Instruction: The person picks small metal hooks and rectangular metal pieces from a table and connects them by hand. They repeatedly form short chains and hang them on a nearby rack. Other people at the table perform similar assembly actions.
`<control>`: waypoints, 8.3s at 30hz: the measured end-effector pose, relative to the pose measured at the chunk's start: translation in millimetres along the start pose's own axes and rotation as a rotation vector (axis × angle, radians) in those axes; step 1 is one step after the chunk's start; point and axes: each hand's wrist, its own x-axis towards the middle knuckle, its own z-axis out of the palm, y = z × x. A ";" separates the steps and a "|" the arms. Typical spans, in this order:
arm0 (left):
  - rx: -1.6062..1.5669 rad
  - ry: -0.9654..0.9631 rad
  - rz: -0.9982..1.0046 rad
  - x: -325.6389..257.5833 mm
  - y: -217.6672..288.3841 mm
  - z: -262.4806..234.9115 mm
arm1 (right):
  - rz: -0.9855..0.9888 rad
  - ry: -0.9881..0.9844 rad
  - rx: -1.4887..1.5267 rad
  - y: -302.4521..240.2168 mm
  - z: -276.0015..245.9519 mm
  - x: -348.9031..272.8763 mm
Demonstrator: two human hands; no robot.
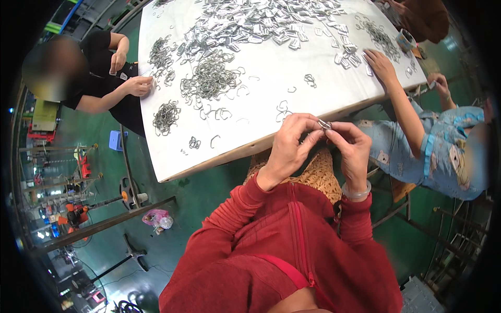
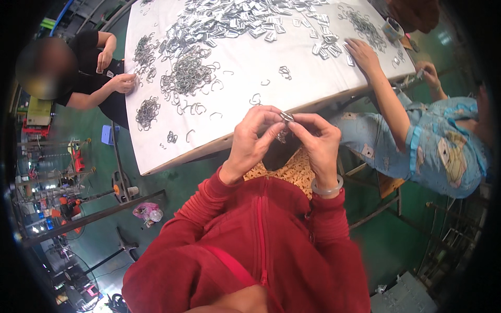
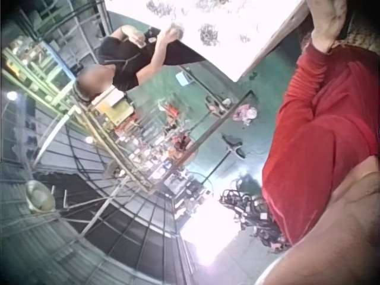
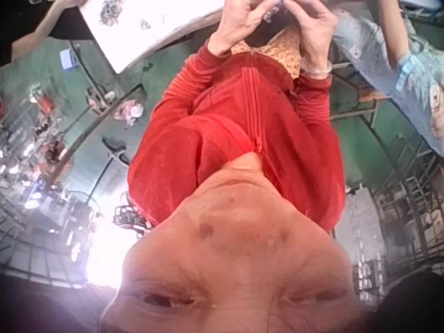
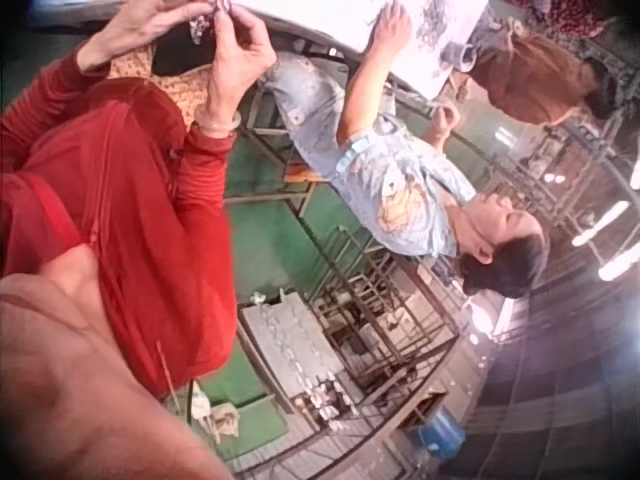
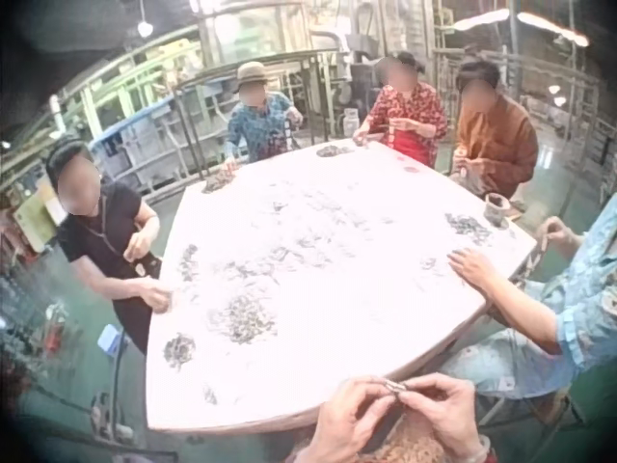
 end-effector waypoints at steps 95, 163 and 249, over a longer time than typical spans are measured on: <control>-0.512 -0.097 -0.304 0.5 6.8 -19.4 | -0.018 -0.232 0.014 -7.3 11.1 8.5; 0.905 -0.289 0.144 64.3 -156.0 -145.7 | -0.148 -0.220 0.075 -15.5 16.4 -1.7; -0.222 -0.087 0.079 -52.6 -21.1 -24.5 | -0.696 -0.366 -1.269 114.4 14.4 185.3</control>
